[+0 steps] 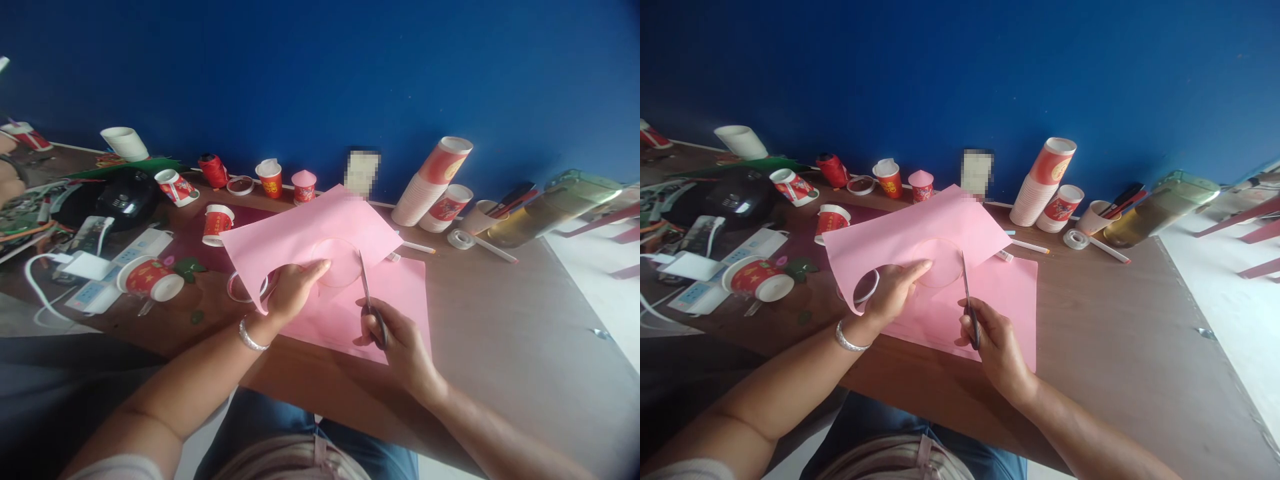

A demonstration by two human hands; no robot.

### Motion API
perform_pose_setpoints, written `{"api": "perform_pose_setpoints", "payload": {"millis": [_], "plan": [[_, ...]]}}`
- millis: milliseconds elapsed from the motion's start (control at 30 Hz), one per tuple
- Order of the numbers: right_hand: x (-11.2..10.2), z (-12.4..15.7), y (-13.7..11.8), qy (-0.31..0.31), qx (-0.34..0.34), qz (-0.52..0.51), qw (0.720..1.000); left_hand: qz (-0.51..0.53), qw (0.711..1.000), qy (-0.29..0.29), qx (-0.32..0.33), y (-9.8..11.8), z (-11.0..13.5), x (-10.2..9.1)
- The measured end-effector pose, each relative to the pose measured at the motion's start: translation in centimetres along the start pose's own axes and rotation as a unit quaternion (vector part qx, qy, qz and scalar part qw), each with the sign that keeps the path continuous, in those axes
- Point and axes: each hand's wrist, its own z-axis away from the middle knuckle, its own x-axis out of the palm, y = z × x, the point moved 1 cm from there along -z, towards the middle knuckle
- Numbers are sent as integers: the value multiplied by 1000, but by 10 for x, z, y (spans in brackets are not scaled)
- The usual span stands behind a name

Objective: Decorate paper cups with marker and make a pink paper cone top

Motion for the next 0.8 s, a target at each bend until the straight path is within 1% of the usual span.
{"api": "perform_pose_setpoints", "payload": {"millis": [100,267,433,600,767,800], "plan": [[-1,0,2,-4,3,-7,1000,-63,998,-13,29,1,-1,0],[-3,0,6,-15,6,-6,1000,-49,998,-1,49,-3,-7,-2],[-4,-1,4,-18,23,-2,1000,-7,999,-36,40,-2,-13,-4],[-5,-3,-1,-22,33,-2,999,16,998,-55,25,-3,-16,-5],[-5,-2,0,-17,35,12,999,7,999,-47,16,-4,-17,-6],[-5,-2,1,-16,33,13,999,6,999,-38,17,-3,-17,-6]]}}
